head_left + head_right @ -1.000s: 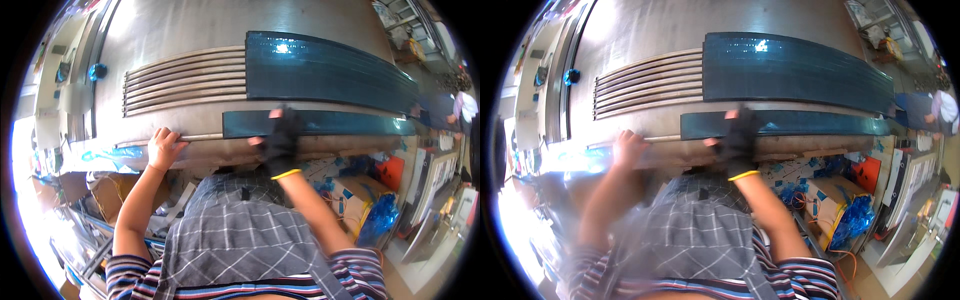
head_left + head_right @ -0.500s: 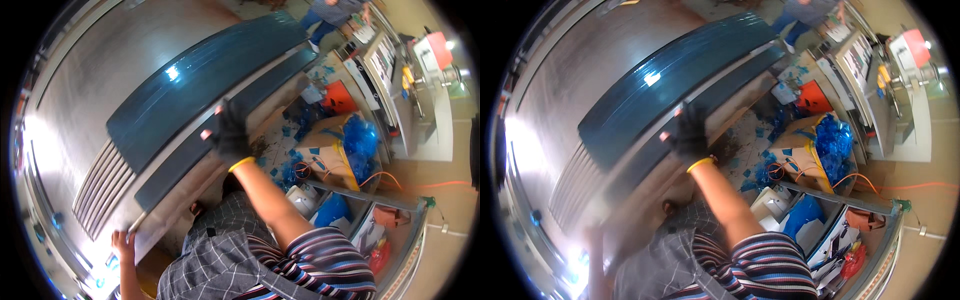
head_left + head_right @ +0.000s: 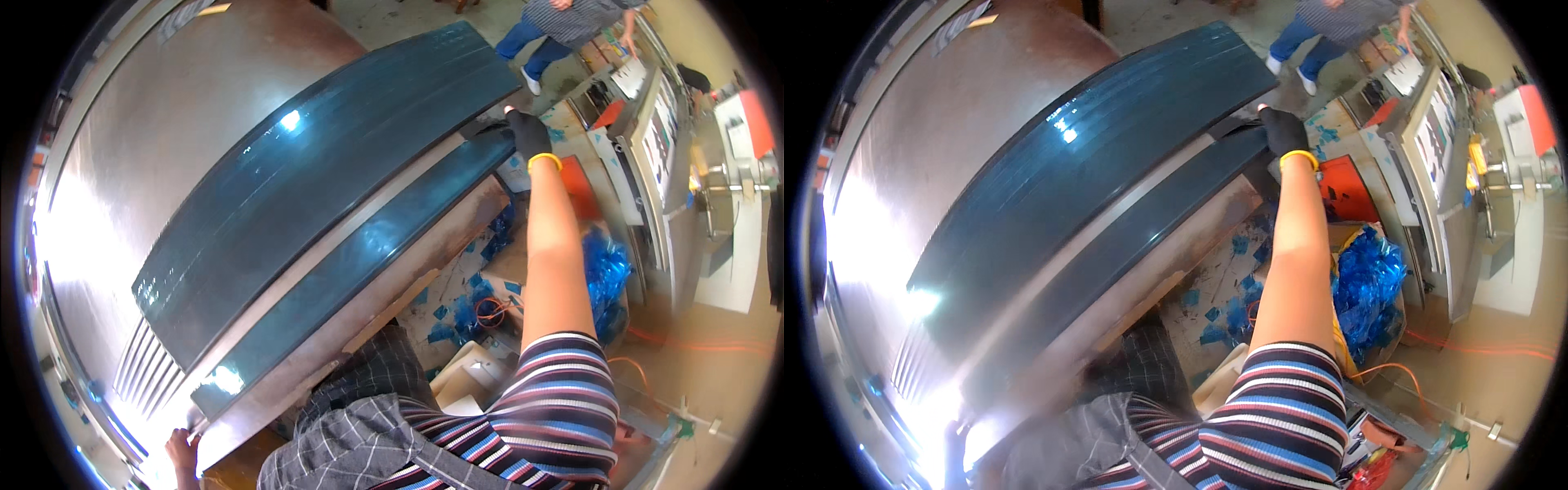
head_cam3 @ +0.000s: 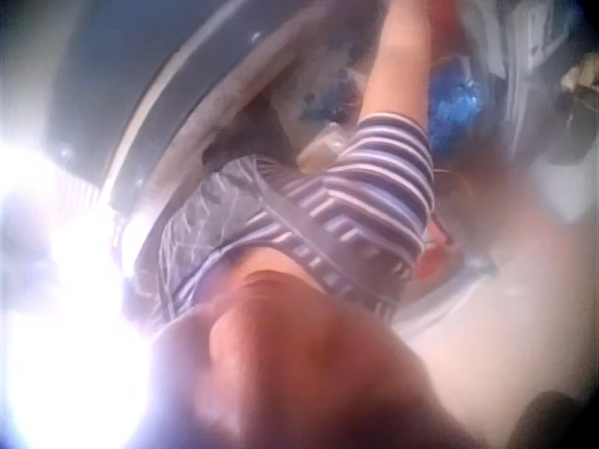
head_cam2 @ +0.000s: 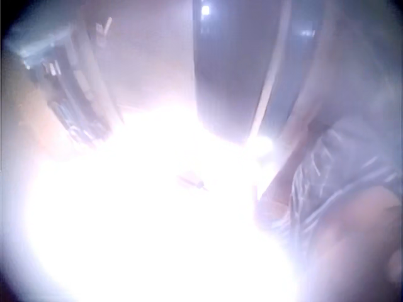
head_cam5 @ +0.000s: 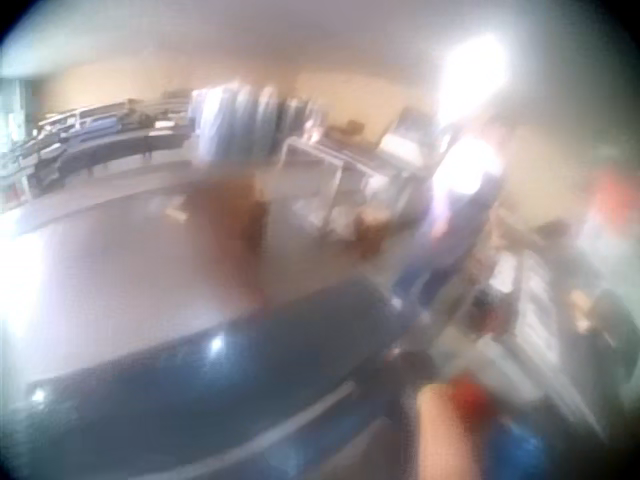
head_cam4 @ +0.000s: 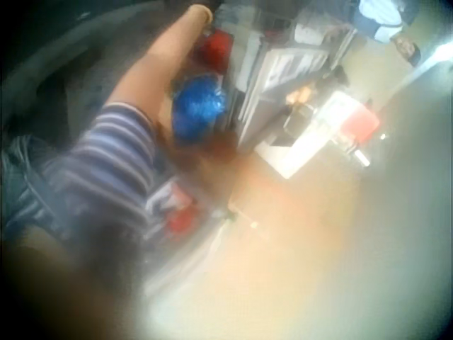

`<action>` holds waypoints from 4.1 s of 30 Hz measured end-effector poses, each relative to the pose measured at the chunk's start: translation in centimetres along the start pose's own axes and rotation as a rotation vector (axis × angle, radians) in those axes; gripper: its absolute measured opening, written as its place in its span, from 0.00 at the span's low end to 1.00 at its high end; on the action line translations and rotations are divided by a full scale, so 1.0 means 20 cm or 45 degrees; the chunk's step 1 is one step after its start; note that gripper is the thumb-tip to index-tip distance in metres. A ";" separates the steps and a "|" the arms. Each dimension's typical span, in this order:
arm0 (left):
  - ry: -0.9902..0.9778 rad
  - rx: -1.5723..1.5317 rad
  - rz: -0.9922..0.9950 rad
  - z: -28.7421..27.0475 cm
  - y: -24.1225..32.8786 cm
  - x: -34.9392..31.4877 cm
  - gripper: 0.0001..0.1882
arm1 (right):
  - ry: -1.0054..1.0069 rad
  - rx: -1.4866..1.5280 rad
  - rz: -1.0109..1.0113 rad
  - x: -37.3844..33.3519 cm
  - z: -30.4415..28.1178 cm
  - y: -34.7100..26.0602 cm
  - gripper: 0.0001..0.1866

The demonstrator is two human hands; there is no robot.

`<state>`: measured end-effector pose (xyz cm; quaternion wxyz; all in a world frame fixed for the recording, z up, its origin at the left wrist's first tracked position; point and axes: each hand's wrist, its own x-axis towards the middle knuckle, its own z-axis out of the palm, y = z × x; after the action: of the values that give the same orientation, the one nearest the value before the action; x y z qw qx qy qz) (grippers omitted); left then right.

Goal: The person weaves bamboo strips on a loom, then retrieves a paper template and places it on a table. They put on a glove and arrange bamboo strips on a dark mat, aligning them with the template.

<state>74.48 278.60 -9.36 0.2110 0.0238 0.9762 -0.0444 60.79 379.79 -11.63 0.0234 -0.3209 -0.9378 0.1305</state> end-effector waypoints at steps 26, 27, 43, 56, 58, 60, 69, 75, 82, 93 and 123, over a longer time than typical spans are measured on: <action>0.148 -0.105 0.592 -0.03 0.22 0.19 0.18 | -0.244 0.759 -1.204 -2.64 0.62 -2.31 0.49; 0.136 -0.068 0.584 -0.03 0.22 0.17 0.18 | -0.176 0.890 -1.073 -2.58 0.58 -2.24 0.50; -0.237 -0.665 -0.131 -0.25 -0.47 -0.25 0.22 | 0.346 -0.054 -0.311 -0.83 0.01 -0.88 0.41; 0.010 0.109 0.143 -0.48 0.07 -0.21 0.20 | 0.286 -0.344 -0.400 -0.35 0.02 -0.45 0.33; 0.058 0.041 0.160 -0.47 -0.01 -0.11 0.19 | 0.341 -0.258 -0.641 -0.89 0.24 -0.87 0.34; 0.091 -0.183 0.170 -0.28 -0.21 0.00 0.17 | 0.450 -0.173 -0.822 -1.18 0.35 -1.04 0.36; 0.606 -0.422 0.329 -0.01 -0.07 -0.02 0.15 | 0.006 0.140 -1.091 -2.50 0.59 -2.25 0.50; 0.838 -0.497 0.340 0.03 0.00 -0.02 0.15 | -0.172 0.298 -1.233 -2.94 0.73 -2.66 0.51; 0.875 -0.568 0.367 0.01 0.01 -0.01 0.17 | -0.071 0.546 -0.872 -2.57 0.60 -2.64 0.27; 0.784 -0.596 0.385 -0.02 0.10 -0.02 0.18 | 0.185 0.077 -1.235 -2.49 0.64 -2.63 0.41; 0.859 -0.621 0.375 0.06 0.02 0.03 0.17 | -0.584 0.141 -1.091 -2.57 0.56 -2.66 0.09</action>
<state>74.38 278.87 -10.78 -0.1159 0.1254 0.9585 0.2282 68.47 305.59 -6.56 -0.1153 0.1326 -0.9581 0.2262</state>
